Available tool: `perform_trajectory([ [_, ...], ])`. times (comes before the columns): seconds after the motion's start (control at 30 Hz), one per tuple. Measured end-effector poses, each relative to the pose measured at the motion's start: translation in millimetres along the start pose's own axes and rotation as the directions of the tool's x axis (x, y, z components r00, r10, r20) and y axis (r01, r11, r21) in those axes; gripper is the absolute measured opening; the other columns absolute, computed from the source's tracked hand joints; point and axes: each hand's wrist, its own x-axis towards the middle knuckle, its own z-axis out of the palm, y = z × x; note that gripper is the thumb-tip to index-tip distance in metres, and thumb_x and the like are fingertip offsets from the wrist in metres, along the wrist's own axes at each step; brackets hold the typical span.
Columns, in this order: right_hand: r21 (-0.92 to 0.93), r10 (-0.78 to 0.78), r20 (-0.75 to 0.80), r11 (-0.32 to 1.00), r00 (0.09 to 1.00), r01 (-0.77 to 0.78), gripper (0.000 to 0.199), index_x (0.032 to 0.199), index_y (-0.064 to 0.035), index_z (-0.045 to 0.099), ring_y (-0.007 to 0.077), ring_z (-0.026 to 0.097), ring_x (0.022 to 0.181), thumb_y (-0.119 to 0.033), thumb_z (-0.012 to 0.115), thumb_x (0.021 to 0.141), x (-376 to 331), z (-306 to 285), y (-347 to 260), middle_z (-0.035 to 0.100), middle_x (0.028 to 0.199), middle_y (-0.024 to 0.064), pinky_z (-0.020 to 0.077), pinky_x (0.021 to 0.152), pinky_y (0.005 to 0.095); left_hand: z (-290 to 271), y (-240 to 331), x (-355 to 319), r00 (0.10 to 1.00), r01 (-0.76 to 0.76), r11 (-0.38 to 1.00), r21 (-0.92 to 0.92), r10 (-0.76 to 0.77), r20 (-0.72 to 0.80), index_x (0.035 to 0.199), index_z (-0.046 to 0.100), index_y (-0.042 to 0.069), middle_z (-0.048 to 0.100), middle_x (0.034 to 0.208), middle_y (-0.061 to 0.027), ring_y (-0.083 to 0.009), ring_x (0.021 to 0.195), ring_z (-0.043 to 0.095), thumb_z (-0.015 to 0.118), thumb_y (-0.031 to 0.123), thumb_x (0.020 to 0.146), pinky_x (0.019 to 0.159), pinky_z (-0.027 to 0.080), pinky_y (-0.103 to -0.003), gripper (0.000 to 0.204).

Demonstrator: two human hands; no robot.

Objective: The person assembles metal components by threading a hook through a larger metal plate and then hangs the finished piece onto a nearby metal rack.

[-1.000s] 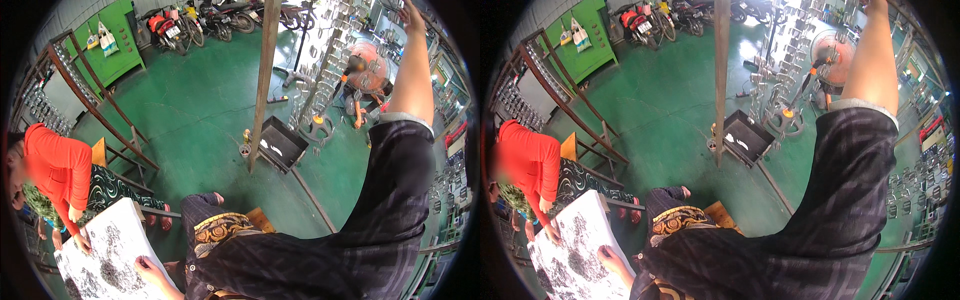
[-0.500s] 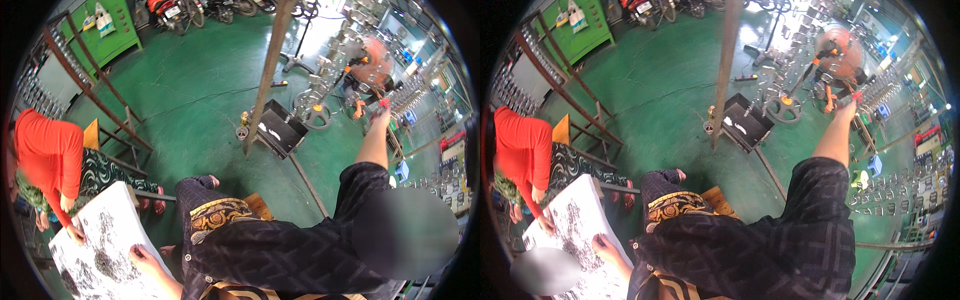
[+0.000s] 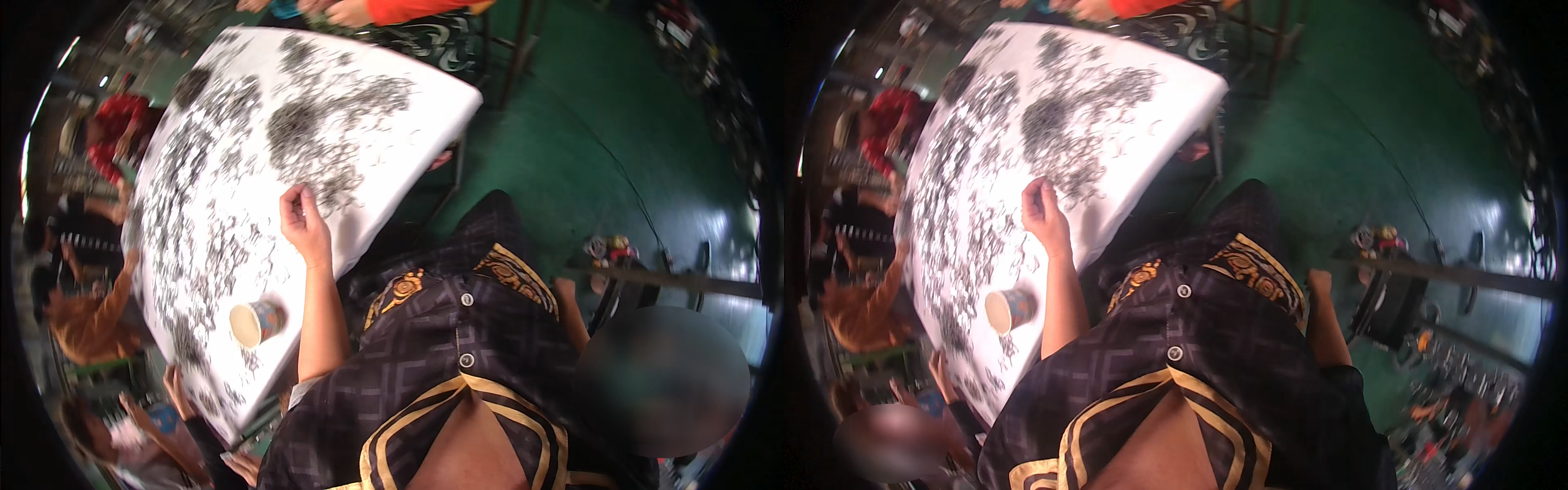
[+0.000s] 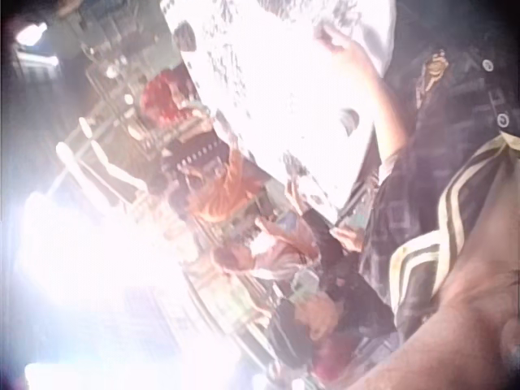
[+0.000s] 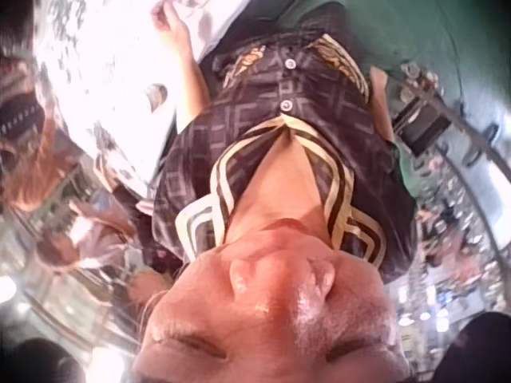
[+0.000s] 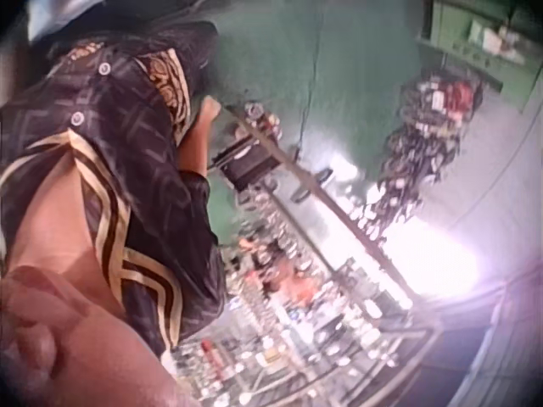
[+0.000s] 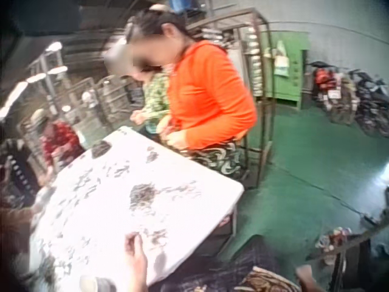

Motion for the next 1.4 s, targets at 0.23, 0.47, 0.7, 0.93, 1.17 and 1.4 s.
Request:
perform_trajectory([
  [0.23, 0.090, -0.487, -0.405, 0.821, 0.774, 0.564, 0.014, 0.095, -0.0040, 0.068, 0.0196, 0.062, 0.073, -0.011, 0.061, 0.086, -51.5, -0.1, -208.0, 0.065, 0.080, 0.0082, 0.0488, 0.069, 0.0331, -45.6, -2.6, -42.0, 0.998, -0.056, 0.902, 0.427, 0.060, 0.003, 0.093, 0.061, 0.000, 0.063, 0.082, -0.0095, -0.0150, 0.070, 0.057, 0.063, 0.003, 0.088, 0.067, 0.047, -0.027, 0.007],
  [0.47, -0.105, -0.977, -0.200, 0.100, 0.078, 0.989, 0.020, 0.100, -0.0061, 0.065, 0.0300, 0.057, 0.099, -0.008, 0.066, 0.080, -198.3, 37.8, -349.1, 0.062, 0.099, 0.0104, 0.0428, 0.088, 0.0404, -37.7, 1.8, -42.1, 0.996, -0.081, 0.871, 0.484, 0.087, 0.011, 0.094, 0.060, 0.001, 0.059, 0.084, -0.0117, -0.0231, 0.072, 0.059, 0.063, 0.000, 0.085, 0.067, 0.049, -0.032, 0.010],
  [0.7, -0.102, -0.960, 0.042, -0.281, -0.278, 0.954, 0.027, 0.104, -0.0065, 0.062, 0.0311, 0.052, 0.115, -0.013, 0.068, 0.078, -245.5, 89.1, -383.4, 0.059, 0.114, 0.0104, 0.0336, 0.103, 0.0493, -34.9, 4.1, -39.8, 0.976, -0.202, 0.781, 0.591, 0.109, 0.190, 0.091, 0.062, 0.004, 0.059, 0.086, -0.0096, -0.0286, 0.079, 0.058, 0.069, 0.004, 0.079, 0.072, 0.047, -0.038, 0.014],
  [0.93, -0.094, -0.957, 0.138, -0.270, -0.256, 0.958, 0.027, 0.105, -0.0062, 0.062, 0.0309, 0.050, 0.120, -0.013, 0.067, 0.079, -242.8, 98.4, -378.8, 0.058, 0.118, 0.0110, 0.0286, 0.109, 0.0512, -3.0, 3.1, -32.1, 0.949, -0.299, 0.681, 0.669, 0.137, 0.285, 0.086, 0.065, 0.008, 0.059, 0.085, -0.0048, -0.0256, 0.078, 0.053, 0.071, 0.012, 0.077, 0.068, 0.040, -0.037, 0.012],
  [1.17, -0.040, -0.971, 0.047, -0.236, -0.234, 0.971, 0.022, 0.101, -0.0032, 0.064, 0.0339, 0.052, 0.118, -0.006, 0.066, 0.079, -227.6, 85.3, -372.5, 0.058, 0.119, 0.0135, 0.0370, 0.104, 0.0490, 3.6, 2.4, -29.3, 0.950, -0.248, 0.627, 0.738, 0.007, 0.313, 0.084, 0.060, 0.006, 0.054, 0.082, -0.0086, -0.0281, 0.081, 0.052, 0.066, 0.008, 0.077, 0.070, 0.040, -0.040, 0.009],
  [1.4, -0.258, -0.981, -0.125, -0.112, -0.148, 0.960, 0.025, 0.105, -0.0044, 0.064, 0.0305, 0.053, 0.110, -0.009, 0.067, 0.080, -205.1, 66.8, -398.8, 0.060, 0.115, 0.0105, 0.0379, 0.097, 0.0432, -0.2, 8.5, -21.5, 0.916, -0.307, 0.540, 0.784, -0.056, 0.397, 0.084, 0.056, 0.004, 0.052, 0.084, -0.0111, -0.0286, 0.082, 0.052, 0.057, 0.009, 0.080, 0.071, 0.041, -0.040, 0.007],
])
